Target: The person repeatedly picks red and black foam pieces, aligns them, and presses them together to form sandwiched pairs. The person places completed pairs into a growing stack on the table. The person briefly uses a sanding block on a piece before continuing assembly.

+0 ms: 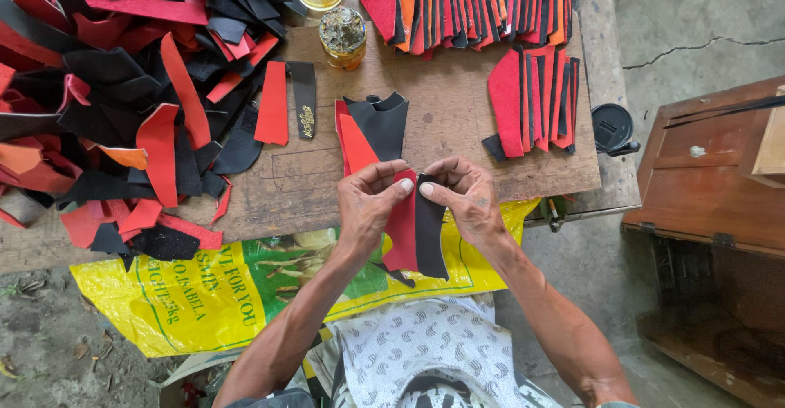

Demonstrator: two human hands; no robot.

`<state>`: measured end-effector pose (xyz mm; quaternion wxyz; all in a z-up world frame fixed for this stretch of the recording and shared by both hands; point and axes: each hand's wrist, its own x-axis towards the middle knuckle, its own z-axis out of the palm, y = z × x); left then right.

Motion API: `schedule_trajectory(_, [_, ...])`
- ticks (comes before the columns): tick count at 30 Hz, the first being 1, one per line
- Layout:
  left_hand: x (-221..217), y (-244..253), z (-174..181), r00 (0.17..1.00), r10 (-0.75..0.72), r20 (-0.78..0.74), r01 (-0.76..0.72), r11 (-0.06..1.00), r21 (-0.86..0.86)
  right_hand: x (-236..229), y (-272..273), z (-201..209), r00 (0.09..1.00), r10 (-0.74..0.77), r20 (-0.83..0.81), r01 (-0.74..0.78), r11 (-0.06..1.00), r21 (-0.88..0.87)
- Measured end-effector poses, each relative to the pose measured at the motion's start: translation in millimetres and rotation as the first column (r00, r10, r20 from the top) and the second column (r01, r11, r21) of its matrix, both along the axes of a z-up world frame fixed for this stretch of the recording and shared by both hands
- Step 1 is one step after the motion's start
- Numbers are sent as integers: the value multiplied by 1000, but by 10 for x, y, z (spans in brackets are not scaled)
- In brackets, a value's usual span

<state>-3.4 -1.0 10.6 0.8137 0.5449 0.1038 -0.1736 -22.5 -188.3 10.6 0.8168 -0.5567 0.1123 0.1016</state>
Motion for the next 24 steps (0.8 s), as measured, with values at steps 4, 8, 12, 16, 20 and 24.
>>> schedule_trajectory(4, [-27,-44,10,999,18,45,-22,996,90,-11,22,24,1000,-18,7,19,999,-33])
schedule_trajectory(8, [-65,-107,-24,995,42,89,-52,993,107,-38,24,21,999,-25,38,29,993,-115])
schedule_trajectory(12, [-42,-73,-49,997,-7,77,-1,994,108,-8,-27,28,1000,6,13,-4,986,-168])
schedule_trajectory(16, [-28,-65,-49,1000,19,-4,-19,1000,8,28,-43,14,999,-33,-31,30,995,-99])
schedule_trajectory(20, [-26,-69,-53,998,46,-43,-49,995,-82,32,-52,-27,996,-36,-76,41,998,55])
schedule_trajectory(24, [-39,-82,-46,999,50,-10,-51,998,-39,20,-55,-59,999,-42,-34,42,999,-13])
